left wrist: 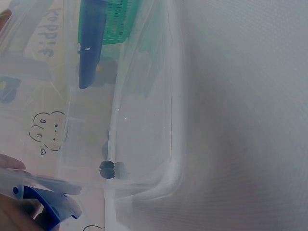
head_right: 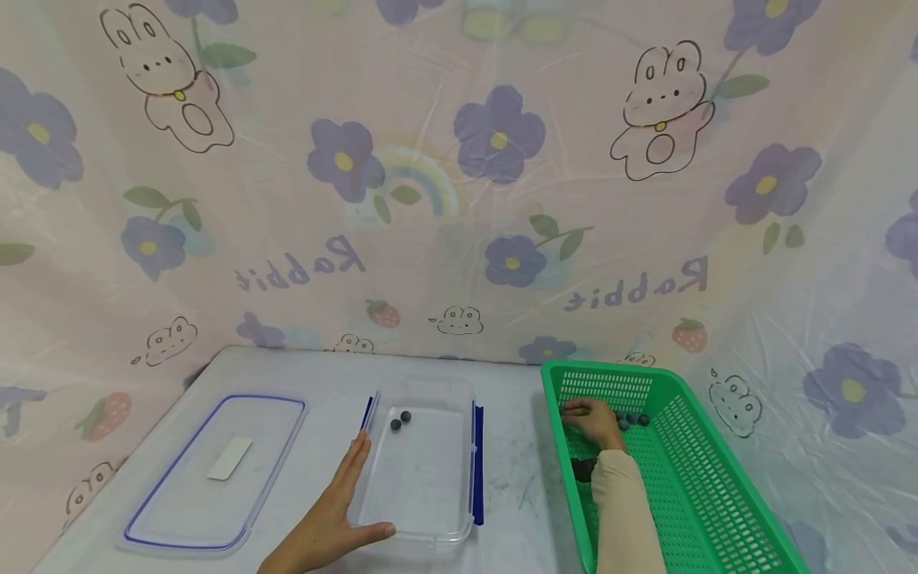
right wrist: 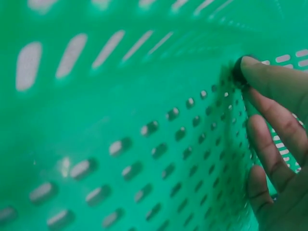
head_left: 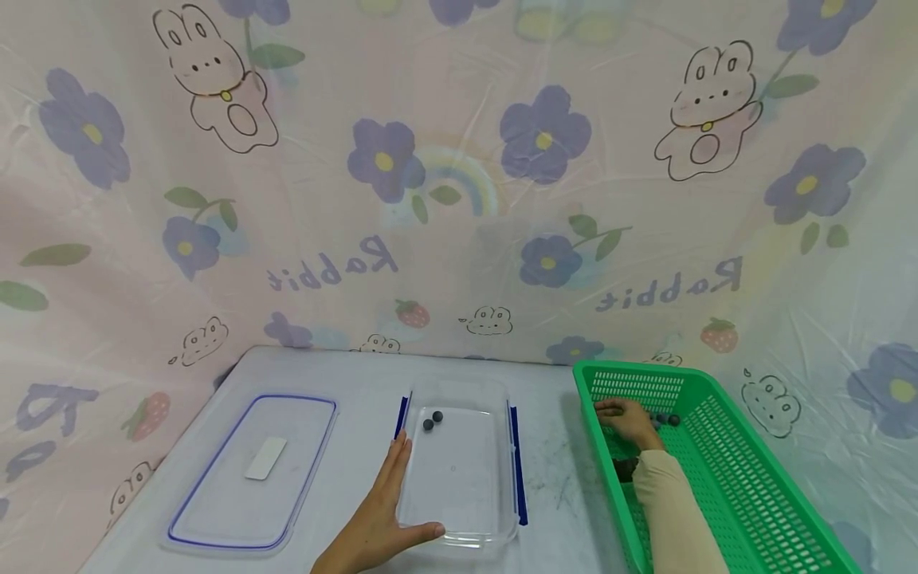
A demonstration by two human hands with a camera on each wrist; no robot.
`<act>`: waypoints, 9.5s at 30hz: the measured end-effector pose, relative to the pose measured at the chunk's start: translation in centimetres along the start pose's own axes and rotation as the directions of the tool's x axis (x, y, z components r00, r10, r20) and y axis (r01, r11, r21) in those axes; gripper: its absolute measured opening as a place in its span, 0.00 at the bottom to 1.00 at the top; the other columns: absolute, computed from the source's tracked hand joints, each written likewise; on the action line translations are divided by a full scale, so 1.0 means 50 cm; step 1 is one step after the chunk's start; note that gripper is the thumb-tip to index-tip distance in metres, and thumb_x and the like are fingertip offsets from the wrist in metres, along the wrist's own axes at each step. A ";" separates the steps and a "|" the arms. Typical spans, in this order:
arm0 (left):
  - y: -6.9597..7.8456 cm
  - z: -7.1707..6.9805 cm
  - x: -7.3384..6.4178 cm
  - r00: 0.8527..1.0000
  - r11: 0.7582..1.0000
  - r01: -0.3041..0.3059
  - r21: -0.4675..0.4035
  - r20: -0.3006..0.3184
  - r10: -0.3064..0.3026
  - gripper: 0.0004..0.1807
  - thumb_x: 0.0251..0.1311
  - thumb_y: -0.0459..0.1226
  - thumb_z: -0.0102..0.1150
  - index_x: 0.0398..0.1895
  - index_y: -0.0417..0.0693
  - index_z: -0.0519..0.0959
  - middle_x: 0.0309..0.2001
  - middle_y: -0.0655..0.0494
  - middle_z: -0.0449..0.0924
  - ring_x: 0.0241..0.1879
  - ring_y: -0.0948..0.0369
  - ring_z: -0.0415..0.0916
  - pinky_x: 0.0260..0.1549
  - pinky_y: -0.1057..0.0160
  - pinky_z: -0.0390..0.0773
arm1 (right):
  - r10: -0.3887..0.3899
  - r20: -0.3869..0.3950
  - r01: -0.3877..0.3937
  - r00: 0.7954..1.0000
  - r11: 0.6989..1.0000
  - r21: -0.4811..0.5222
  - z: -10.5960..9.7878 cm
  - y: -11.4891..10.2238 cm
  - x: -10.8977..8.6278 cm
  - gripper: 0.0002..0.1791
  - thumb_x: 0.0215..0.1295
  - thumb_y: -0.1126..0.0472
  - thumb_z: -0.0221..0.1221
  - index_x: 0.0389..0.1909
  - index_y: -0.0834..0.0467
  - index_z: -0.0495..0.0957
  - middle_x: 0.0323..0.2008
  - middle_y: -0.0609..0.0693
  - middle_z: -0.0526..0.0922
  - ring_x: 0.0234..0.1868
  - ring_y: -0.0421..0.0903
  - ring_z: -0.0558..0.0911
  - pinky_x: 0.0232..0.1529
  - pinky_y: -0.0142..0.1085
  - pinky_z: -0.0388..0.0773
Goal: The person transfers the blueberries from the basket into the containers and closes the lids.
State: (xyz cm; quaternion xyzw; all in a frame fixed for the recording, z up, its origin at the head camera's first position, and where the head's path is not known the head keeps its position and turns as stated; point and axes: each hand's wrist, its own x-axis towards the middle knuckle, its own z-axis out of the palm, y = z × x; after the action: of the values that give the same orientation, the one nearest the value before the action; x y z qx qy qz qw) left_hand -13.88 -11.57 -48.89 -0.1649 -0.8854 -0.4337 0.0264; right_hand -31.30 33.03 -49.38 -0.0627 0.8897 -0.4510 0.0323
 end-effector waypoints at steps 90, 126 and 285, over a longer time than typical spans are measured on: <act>-0.001 -0.002 0.000 1.000 0.999 0.023 -0.043 -0.007 -0.024 0.68 0.45 0.58 0.73 0.78 0.58 0.33 0.77 0.49 0.30 0.73 0.45 0.34 0.59 0.31 0.55 | -0.136 -0.139 0.177 0.981 0.922 0.346 0.041 -0.352 -0.081 0.25 0.63 0.56 0.65 0.55 0.67 0.74 0.45 0.49 0.79 0.46 0.41 0.78 0.49 0.31 0.75; 0.003 -0.004 0.000 0.996 0.994 0.089 -0.057 -0.007 -0.089 0.69 0.43 0.59 0.73 0.78 0.55 0.34 0.77 0.48 0.30 0.73 0.44 0.34 0.61 0.32 0.53 | -0.134 0.058 0.089 0.989 0.869 0.486 0.316 -0.439 -0.008 0.15 0.58 0.61 0.68 0.44 0.62 0.81 0.39 0.51 0.83 0.43 0.47 0.82 0.50 0.41 0.77; -0.004 0.003 -0.004 1.000 0.997 0.005 -0.072 -0.014 -0.006 0.67 0.47 0.54 0.73 0.78 0.52 0.33 0.77 0.44 0.31 0.73 0.40 0.36 0.59 0.30 0.54 | -0.656 -0.170 0.579 0.736 0.739 -0.344 0.091 -0.410 -0.071 0.12 0.56 0.68 0.69 0.41 0.60 0.82 0.38 0.52 0.84 0.39 0.52 0.81 0.41 0.47 0.77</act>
State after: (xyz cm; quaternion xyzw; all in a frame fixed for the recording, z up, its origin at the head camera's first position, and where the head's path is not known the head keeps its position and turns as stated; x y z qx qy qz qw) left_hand -13.76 -11.59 -49.16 -0.1604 -0.8695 -0.4664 0.0254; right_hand -25.55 17.91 -35.50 -0.2963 0.8647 -0.3149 -0.2556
